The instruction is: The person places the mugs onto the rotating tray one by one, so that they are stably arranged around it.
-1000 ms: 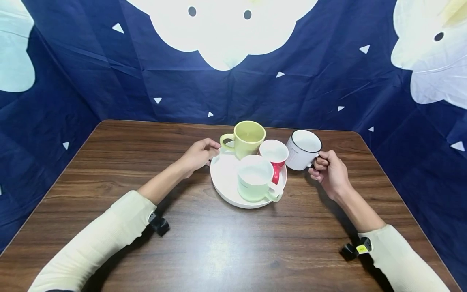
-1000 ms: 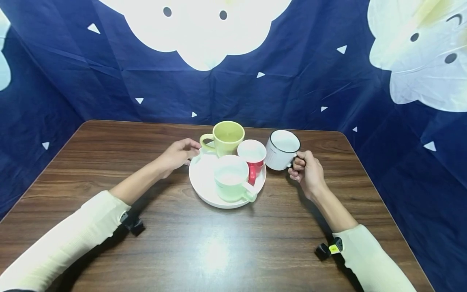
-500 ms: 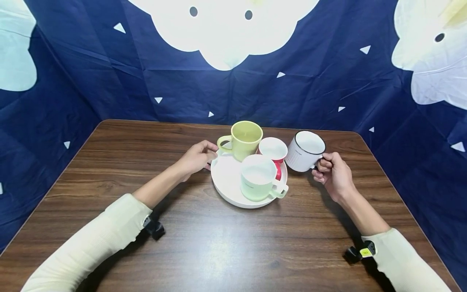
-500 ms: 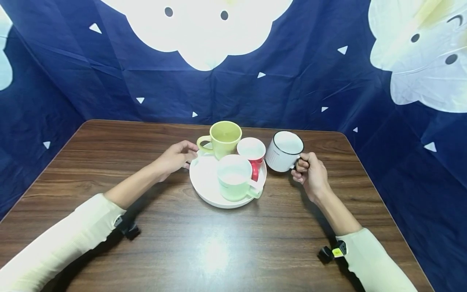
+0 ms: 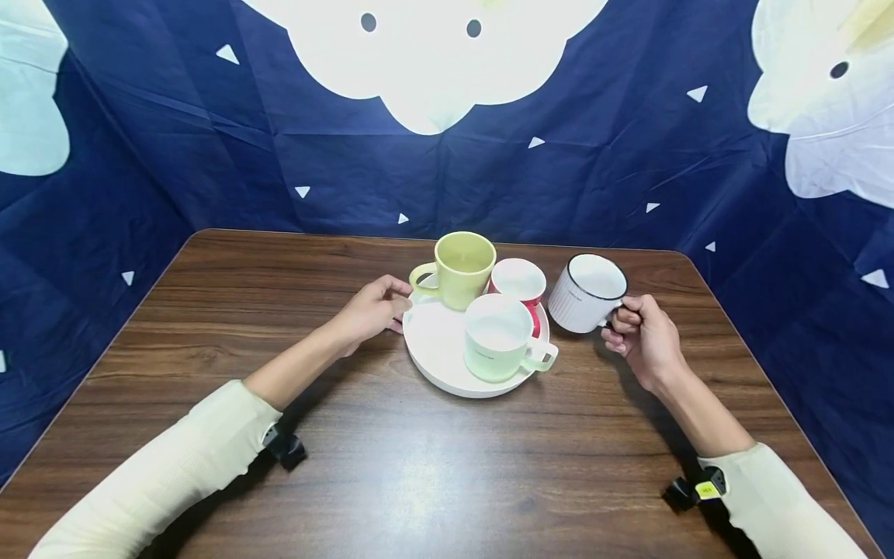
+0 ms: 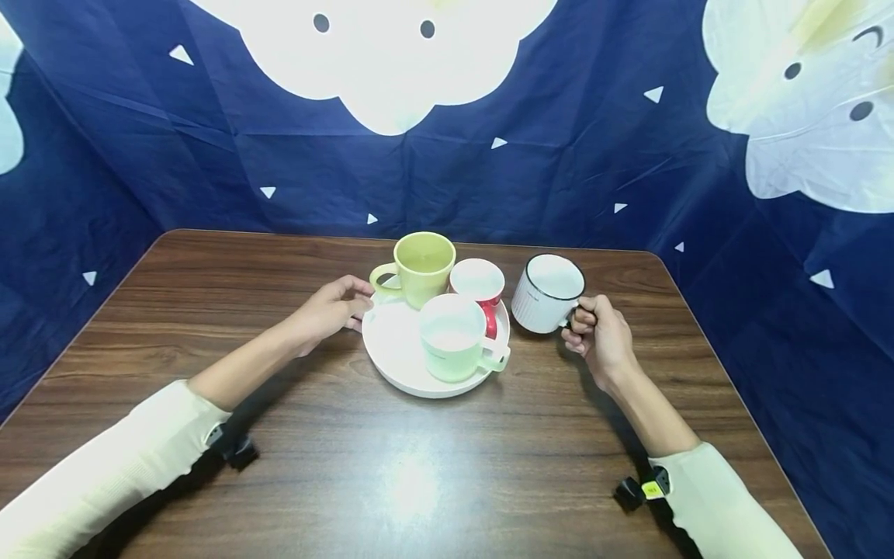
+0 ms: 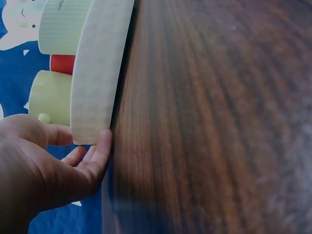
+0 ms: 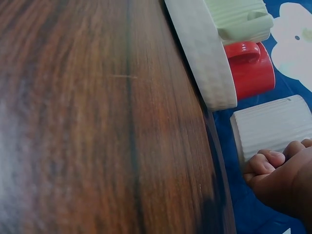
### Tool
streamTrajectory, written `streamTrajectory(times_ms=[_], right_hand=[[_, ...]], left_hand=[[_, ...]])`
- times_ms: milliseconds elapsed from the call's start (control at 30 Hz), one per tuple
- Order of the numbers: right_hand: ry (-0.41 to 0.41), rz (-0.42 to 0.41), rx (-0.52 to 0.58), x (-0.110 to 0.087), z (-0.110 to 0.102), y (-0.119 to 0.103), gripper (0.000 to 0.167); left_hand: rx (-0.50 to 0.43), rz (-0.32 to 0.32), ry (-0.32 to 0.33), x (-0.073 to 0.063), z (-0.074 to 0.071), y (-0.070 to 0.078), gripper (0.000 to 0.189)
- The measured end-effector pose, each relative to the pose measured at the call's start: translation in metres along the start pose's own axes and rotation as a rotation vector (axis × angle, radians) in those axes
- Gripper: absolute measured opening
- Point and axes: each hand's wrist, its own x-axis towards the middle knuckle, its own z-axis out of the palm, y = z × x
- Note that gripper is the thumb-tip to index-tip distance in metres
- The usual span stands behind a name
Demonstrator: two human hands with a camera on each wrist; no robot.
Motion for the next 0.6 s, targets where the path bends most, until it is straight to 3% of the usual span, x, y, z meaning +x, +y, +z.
streamTrajectory(times_ms=[600], right_hand=[[0.05,0.025,-0.029,-0.01,-0.001,0.004,0.041]], left_hand=[[-0.035,-0.007,-0.017,-0.02,0.006,-0.004,0.042]])
